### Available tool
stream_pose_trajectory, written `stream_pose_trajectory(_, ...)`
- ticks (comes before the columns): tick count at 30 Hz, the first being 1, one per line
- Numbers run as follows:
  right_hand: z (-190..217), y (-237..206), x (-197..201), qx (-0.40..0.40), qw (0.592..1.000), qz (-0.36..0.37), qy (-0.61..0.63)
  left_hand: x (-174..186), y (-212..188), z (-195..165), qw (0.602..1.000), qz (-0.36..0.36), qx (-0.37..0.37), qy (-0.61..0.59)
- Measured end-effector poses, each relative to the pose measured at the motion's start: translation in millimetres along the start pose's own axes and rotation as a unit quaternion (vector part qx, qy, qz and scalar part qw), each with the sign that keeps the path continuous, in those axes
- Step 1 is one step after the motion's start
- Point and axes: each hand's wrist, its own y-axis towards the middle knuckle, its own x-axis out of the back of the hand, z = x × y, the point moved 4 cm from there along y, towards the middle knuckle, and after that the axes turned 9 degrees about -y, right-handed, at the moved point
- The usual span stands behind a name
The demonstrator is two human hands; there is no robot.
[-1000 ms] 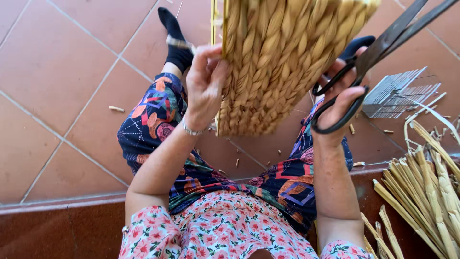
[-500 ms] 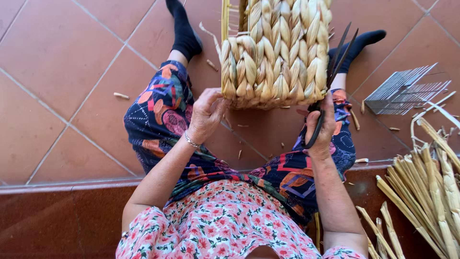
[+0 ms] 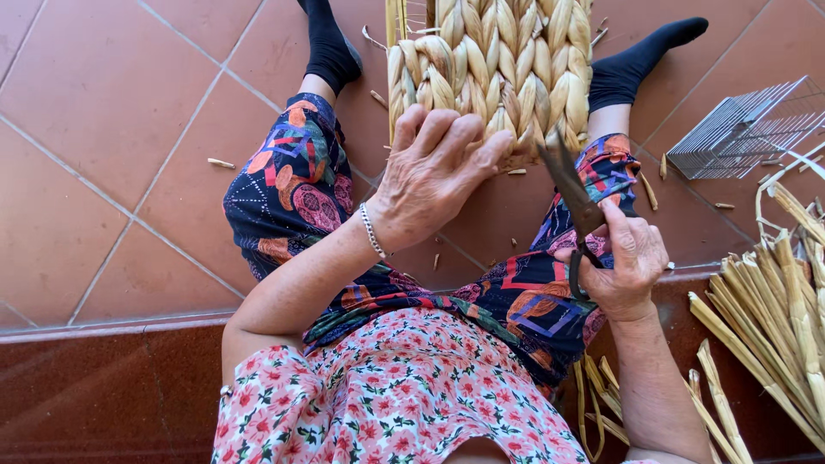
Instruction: The person weaves a rectangular basket using dried palm leaves, interlacing strands by hand and trimming excess material with scissors. The person sits on the floor and works on the basket's rim and sides, occasionally cutting protruding ends.
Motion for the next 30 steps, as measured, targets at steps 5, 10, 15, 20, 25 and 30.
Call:
stream_pose_trajectory(5,-6.1,-8.5,3.7,0.061,0.997,0.010,-0.046,-8.4,0.0,-0.7,1.000,0.019,-0.011,0.009)
stream_pose_trajectory(10,-6.5,-10.5,-3.0,0.109,0.990,0.015,-0.093,-8.4,-8.5,-7.8,1.000,-0.003,-0.001,-0.002)
stream_pose_trajectory(15,-3.0,-12.8,-6.4,0.109,0.989,0.005,-0.104,-8.9,-13.6,-18.9,1.000,-0.016,-0.010,-0.019)
stream_pose_trajectory(20,-4.9,-15.5,-8.7,0.130,0.987,0.023,-0.091,-13.2,-12.2,-25.4,0.998,-0.030,0.011,-0.045)
stream_pose_trajectory(25,-3.6,-18.3,-15.0,0.137,0.985,0.064,-0.079,-2.0,-15.6,-21.7,0.991,-0.069,0.041,-0.107)
stream_pose_trajectory(30,-5.0,-12.7,2.6,0.046,0.998,0.043,0.017,41.4,-33.7,19.2,0.976,-0.184,0.109,-0.048)
